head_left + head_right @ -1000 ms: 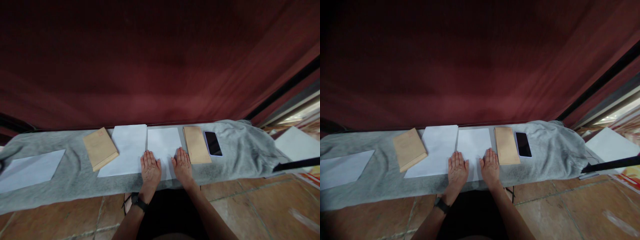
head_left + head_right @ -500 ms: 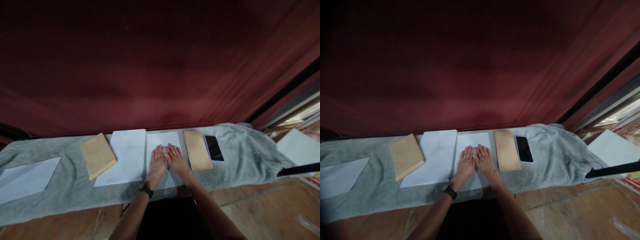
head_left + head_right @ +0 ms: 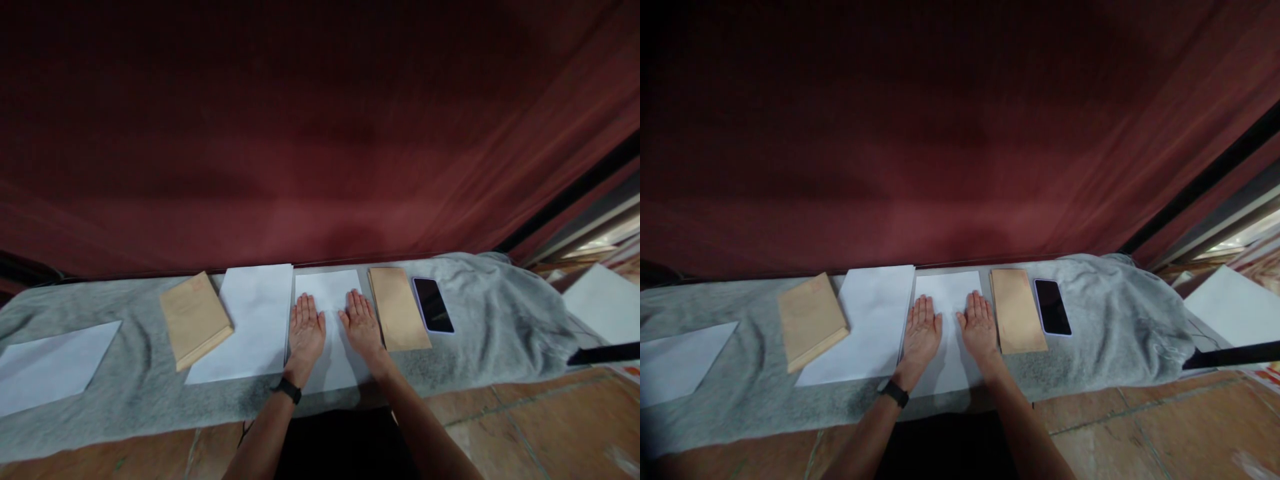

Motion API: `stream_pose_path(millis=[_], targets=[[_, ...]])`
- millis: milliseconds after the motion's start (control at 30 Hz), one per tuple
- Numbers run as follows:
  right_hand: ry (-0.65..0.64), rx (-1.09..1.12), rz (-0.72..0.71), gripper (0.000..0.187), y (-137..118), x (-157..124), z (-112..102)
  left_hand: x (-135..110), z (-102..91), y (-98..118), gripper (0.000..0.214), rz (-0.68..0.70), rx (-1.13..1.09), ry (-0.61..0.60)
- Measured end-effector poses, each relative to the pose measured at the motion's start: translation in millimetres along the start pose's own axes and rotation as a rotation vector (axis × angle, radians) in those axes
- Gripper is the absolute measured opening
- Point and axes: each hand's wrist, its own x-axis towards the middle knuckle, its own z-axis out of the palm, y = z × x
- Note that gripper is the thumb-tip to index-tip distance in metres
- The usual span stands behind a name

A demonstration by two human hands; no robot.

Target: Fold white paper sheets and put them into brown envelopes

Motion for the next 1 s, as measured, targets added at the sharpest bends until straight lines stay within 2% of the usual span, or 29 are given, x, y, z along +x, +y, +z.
stream_pose_path(millis=[600, 1000], targets=[[0.048, -0.013, 0.087, 0.062, -2.1, -0.8, -1.5, -0.2, 0.7, 1.9, 0.059, -0.082, -0.026, 0.066], [0.045, -0.024, 0.118, 0.057, -0.3, 4.3, 1.0, 5.5, -3.4, 2.8, 0.059, -0.118, -0.004, 0.008]])
